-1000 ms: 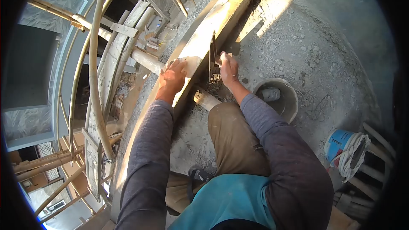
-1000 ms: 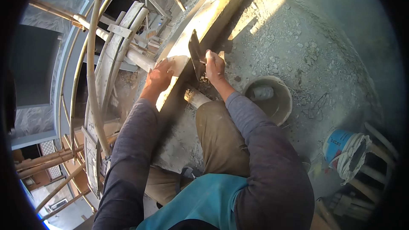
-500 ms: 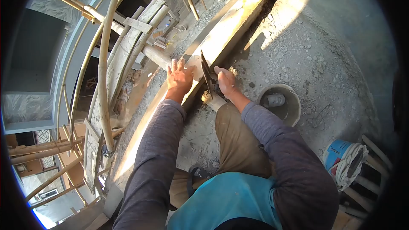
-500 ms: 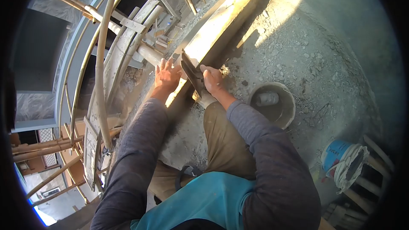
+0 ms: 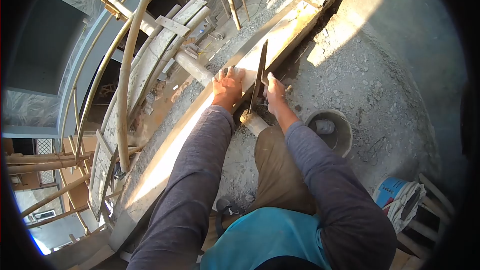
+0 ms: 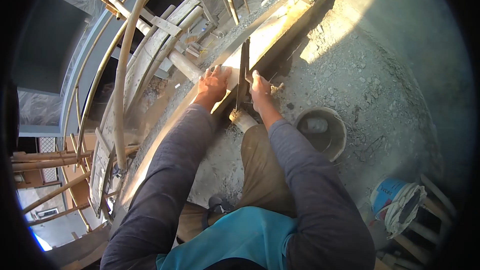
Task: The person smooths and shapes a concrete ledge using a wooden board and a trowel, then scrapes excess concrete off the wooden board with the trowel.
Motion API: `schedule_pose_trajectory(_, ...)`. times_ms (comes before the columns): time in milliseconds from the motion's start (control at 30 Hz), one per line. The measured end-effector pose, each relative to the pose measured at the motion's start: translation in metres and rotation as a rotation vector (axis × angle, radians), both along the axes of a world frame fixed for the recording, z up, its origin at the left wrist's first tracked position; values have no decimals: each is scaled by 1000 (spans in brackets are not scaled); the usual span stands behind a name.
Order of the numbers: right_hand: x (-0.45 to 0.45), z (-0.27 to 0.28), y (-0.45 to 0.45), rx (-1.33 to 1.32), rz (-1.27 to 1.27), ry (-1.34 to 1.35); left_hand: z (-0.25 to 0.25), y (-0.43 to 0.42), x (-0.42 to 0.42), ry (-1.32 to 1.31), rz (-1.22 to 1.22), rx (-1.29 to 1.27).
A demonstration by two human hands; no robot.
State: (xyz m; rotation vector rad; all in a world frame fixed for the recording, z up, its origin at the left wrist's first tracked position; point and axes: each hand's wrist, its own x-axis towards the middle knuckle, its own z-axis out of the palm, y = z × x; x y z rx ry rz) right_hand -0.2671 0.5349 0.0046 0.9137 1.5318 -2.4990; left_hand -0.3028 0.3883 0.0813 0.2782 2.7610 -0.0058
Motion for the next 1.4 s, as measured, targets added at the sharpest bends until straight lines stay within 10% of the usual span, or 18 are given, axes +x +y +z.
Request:
schedule_pose_trajectory(467,-55,-1,57,28,-545,-17,-10,-4,2,115,-46,-115)
schedule_pose_trajectory(1167,-9,-18,8,262,-89,-44,-3,-2,5,81,-8,-22)
schedule_pose_trajectory(1400,-49,3,41,325,-411,-162,5,8,1,119,40,-68)
